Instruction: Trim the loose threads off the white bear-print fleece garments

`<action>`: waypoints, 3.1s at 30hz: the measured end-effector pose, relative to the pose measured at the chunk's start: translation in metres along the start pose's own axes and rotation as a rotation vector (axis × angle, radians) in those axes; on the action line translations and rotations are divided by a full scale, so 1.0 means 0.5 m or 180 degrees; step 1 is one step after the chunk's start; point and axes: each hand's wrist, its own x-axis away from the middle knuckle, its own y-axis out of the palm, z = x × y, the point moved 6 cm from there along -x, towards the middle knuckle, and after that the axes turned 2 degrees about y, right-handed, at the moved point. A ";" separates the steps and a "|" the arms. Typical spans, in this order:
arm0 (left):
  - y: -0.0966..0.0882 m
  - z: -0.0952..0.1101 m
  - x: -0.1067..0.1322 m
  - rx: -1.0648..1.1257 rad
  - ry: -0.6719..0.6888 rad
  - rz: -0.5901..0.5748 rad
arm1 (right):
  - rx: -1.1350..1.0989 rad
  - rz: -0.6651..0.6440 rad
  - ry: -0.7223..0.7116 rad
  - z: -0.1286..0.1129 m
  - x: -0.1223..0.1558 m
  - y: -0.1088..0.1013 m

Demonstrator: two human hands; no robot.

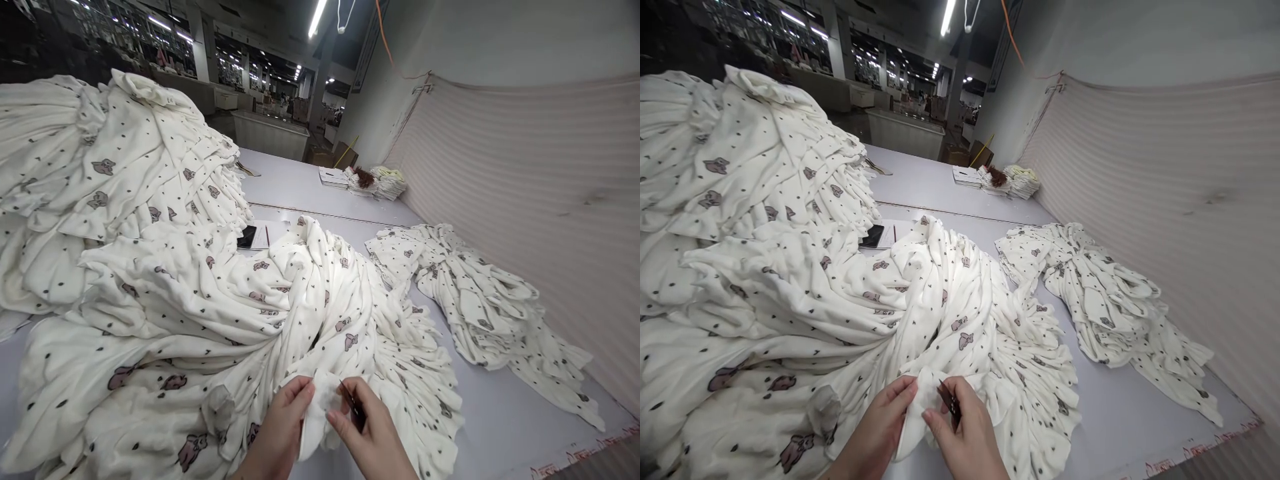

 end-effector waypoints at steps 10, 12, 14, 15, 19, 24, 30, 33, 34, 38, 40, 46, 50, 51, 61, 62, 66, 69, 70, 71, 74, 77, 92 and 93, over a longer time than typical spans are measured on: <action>0.022 0.005 0.012 0.0541 -0.0288 0.0013 | 0.0774 -0.0088 -0.0354 -0.007 -0.013 0.007; 0.024 0.010 0.016 0.0527 -0.0255 0.0009 | 0.0798 -0.0213 -0.0308 -0.016 -0.019 0.009; 0.025 0.014 0.019 0.0517 -0.0224 -0.0015 | 0.0756 -0.0256 -0.0286 -0.021 -0.024 0.007; 0.024 0.013 0.019 0.0505 -0.0217 -0.0031 | 0.0714 -0.0256 -0.0274 -0.022 -0.026 0.006; 0.006 -0.007 0.007 0.0174 -0.0147 -0.0050 | 0.0583 -0.0129 -0.0178 -0.013 -0.025 0.001; -0.027 -0.021 -0.010 -0.0884 0.0401 0.0152 | 0.1662 0.0076 -0.0771 -0.025 -0.005 0.002; -0.013 -0.007 0.001 -0.1490 0.0879 0.0081 | 0.3157 0.0039 -0.1407 -0.051 0.005 0.004; -0.005 -0.016 0.004 -0.1813 0.1091 0.0051 | 0.3498 0.0131 -0.1627 -0.062 0.007 -0.003; -0.003 -0.020 0.004 -0.1846 0.1142 0.0055 | 0.3558 0.0160 -0.1659 -0.063 0.009 -0.006; 0.005 -0.033 0.008 -0.1840 0.1267 0.0024 | 0.3436 0.0374 -0.1367 -0.052 0.023 -0.028; 0.010 -0.032 0.013 -0.1878 0.1313 0.0022 | 0.3050 0.0462 -0.1019 -0.040 0.031 -0.043; 0.008 -0.040 0.016 -0.1169 0.0936 0.0088 | 0.1700 0.0421 -0.0487 -0.013 0.034 -0.055; 0.003 -0.069 0.009 -0.0247 0.0369 0.0299 | 0.1088 0.0371 -0.0410 0.001 0.026 -0.051; 0.005 -0.072 0.009 -0.0130 0.0311 0.0324 | 0.1081 0.0331 -0.0433 0.004 0.026 -0.048; 0.016 -0.059 0.023 0.0706 -0.0021 0.0401 | 0.2299 0.0166 -0.1275 -0.014 0.032 -0.018; 0.015 -0.059 0.023 0.0677 -0.0013 0.0399 | 0.2318 0.0181 -0.1322 -0.016 0.031 -0.017; 0.001 -0.065 0.020 0.0190 0.0193 0.0332 | 0.2347 0.0266 -0.1455 -0.022 0.030 -0.017; -0.015 -0.074 0.013 -0.0116 0.0347 0.0296 | 0.2125 0.0263 -0.1296 -0.017 0.028 -0.022; -0.019 -0.078 0.009 -0.0188 0.0389 0.0292 | 0.1959 0.0277 -0.1153 -0.013 0.026 -0.025; -0.020 -0.082 0.006 -0.0288 0.0448 0.0277 | 0.1722 0.0307 -0.0942 -0.006 0.023 -0.029; -0.013 -0.097 0.004 -0.0677 0.0681 0.0133 | 0.0716 0.0377 -0.0041 0.029 0.016 -0.036; -0.007 -0.128 0.021 -0.1181 0.0843 -0.0245 | -0.0008 0.0374 0.0643 0.061 0.012 -0.031; -0.148 0.052 -0.098 -0.3751 0.1472 0.0431 | 0.1873 0.1216 0.1323 0.137 0.096 -0.236; -0.151 0.060 -0.113 -0.3652 0.1407 0.0452 | 0.1733 0.1161 0.1123 0.139 0.096 -0.209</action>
